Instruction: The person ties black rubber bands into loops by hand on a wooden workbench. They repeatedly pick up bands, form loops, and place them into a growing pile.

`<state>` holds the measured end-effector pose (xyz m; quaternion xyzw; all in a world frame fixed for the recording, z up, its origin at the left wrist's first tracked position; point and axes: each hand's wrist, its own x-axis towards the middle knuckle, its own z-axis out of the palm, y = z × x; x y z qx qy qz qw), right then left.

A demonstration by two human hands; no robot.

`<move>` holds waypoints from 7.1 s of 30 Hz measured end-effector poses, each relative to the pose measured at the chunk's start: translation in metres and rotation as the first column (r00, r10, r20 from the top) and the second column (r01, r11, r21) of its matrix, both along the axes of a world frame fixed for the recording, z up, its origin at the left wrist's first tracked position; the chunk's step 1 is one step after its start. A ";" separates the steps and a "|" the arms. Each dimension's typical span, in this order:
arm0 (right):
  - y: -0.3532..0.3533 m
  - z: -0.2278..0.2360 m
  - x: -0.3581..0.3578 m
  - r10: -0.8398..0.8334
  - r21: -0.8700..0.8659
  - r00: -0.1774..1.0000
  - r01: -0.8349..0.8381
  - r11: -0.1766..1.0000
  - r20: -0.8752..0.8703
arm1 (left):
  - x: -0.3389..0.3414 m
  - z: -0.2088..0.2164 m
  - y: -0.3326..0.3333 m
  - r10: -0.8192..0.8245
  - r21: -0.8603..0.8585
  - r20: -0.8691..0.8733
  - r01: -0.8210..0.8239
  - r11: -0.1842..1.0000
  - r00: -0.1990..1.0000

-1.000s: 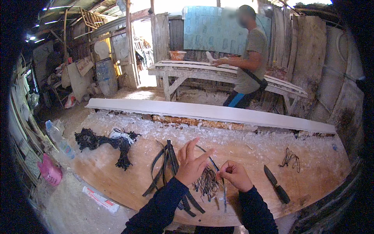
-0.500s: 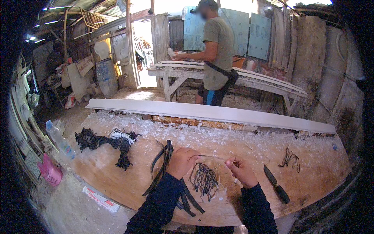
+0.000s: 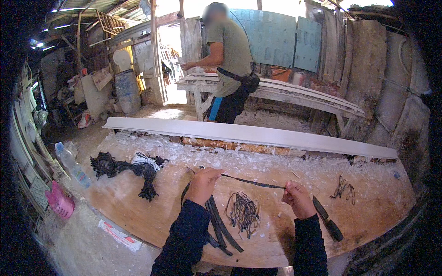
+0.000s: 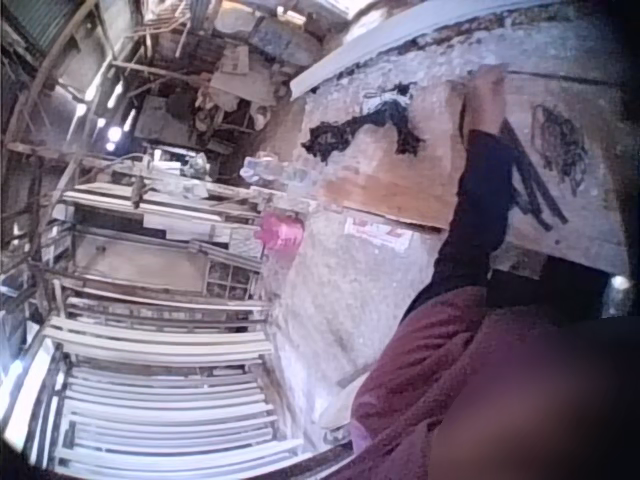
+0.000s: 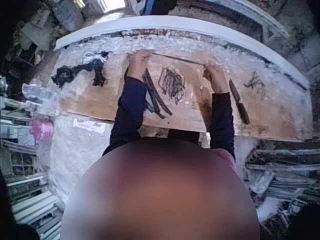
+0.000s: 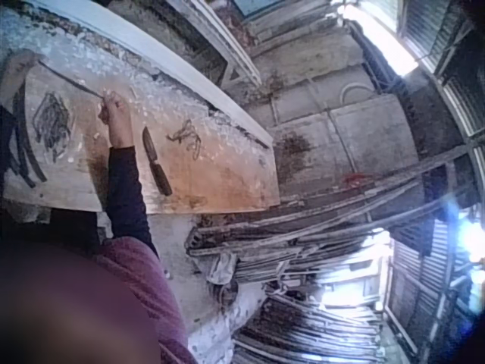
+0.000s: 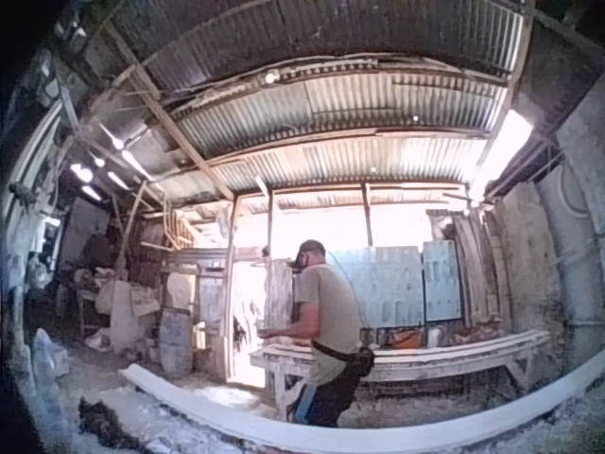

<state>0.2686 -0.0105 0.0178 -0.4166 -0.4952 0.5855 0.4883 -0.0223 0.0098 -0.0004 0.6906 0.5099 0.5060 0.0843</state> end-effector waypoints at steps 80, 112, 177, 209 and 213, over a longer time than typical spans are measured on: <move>-0.028 -0.014 -0.055 0.081 0.055 0.991 -0.075 0.996 -0.104 | 0.071 -0.015 -0.033 -0.235 -0.295 0.836 0.769 0.567 0.495; -0.027 -0.019 -0.056 0.087 -0.018 0.962 -0.095 0.995 -0.260 | 0.083 -0.015 -0.040 -0.377 -0.225 0.614 0.611 0.759 0.693; -0.029 -0.002 -0.050 -0.275 0.755 0.809 -0.284 0.591 0.520 | 0.067 -0.008 -0.031 -0.206 -0.369 0.776 0.694 0.617 0.596; -0.025 -0.025 -0.057 -0.164 0.298 0.985 0.143 0.944 0.047 | 0.077 -0.006 -0.040 -0.184 -0.258 0.870 0.740 0.621 0.457; -0.022 -0.028 -0.055 -0.135 0.276 0.974 0.082 0.958 0.179 | 0.081 -0.007 -0.040 -0.238 -0.232 0.830 0.700 0.675 0.504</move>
